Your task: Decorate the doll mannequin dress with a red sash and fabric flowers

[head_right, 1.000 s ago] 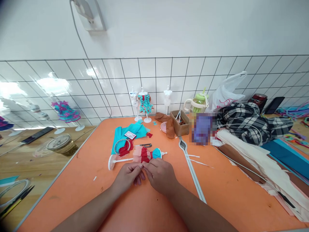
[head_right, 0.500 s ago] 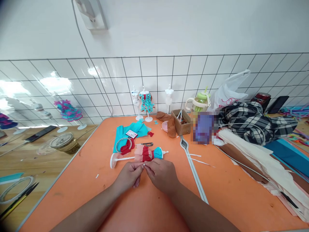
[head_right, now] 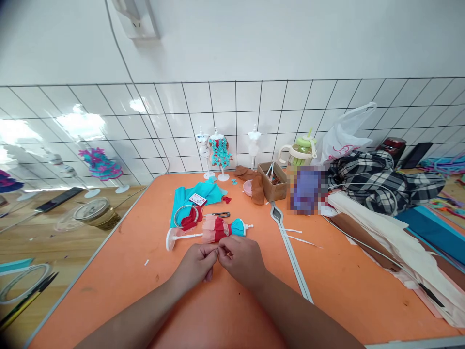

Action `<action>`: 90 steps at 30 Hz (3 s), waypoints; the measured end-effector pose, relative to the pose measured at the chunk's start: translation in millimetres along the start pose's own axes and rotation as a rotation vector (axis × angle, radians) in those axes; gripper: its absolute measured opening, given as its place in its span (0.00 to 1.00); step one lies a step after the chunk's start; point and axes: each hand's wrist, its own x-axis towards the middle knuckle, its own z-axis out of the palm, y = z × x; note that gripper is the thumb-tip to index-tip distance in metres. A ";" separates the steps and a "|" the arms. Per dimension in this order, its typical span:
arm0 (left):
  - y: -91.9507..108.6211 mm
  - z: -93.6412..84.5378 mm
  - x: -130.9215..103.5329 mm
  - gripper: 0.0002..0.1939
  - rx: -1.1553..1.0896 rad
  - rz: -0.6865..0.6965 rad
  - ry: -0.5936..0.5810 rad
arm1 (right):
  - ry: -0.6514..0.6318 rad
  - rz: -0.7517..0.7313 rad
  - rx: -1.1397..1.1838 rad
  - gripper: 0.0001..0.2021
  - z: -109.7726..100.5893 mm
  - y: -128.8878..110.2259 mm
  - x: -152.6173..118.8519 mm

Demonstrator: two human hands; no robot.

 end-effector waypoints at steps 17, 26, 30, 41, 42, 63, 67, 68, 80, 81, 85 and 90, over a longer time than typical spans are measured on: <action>-2.9 5.3 -7.7 0.23 -0.092 0.015 -0.063 | -0.028 0.749 1.272 0.08 -14.8 23.3 18.9; -2.9 4.3 -12.4 0.26 -0.240 0.070 -0.063 | 0.185 0.629 1.013 0.14 -73.7 69.6 69.5; -2.8 1.7 -11.7 0.25 -0.281 0.101 -0.061 | 0.355 0.505 0.504 0.10 -88.0 102.7 107.7; -2.8 3.9 -11.1 0.25 -0.193 0.138 -0.028 | 0.271 0.426 -0.543 0.14 -86.2 145.8 156.7; -3.8 4.1 -10.7 0.24 -0.188 0.143 -0.027 | 0.249 0.424 -0.550 0.14 -86.2 148.1 157.9; -0.7 -4.5 -3.2 0.18 -0.182 0.111 0.088 | -0.314 0.185 0.472 0.15 -33.2 17.8 24.0; -0.5 -4.2 -2.1 0.17 -0.121 0.115 0.073 | -0.349 0.244 0.555 0.13 -28.5 20.8 24.1; -0.6 -4.2 -1.8 0.17 -0.105 0.120 0.077 | -0.346 0.264 0.576 0.13 -27.0 20.4 24.0; -0.5 -3.7 -2.4 0.18 0.131 0.163 0.070 | -0.357 0.302 0.575 0.07 -22.3 16.1 20.9; 0.7 -4.8 -2.6 0.19 0.134 0.159 0.065 | -0.361 0.299 0.593 0.07 -23.1 14.7 20.9; 7.5 -18.7 -2.9 0.20 0.160 0.141 0.093 | -0.351 0.324 0.702 0.08 -25.7 10.7 21.9; 5.4 -52.5 5.7 0.21 0.346 0.195 0.431 | -0.147 0.368 0.635 0.09 -22.3 10.8 21.7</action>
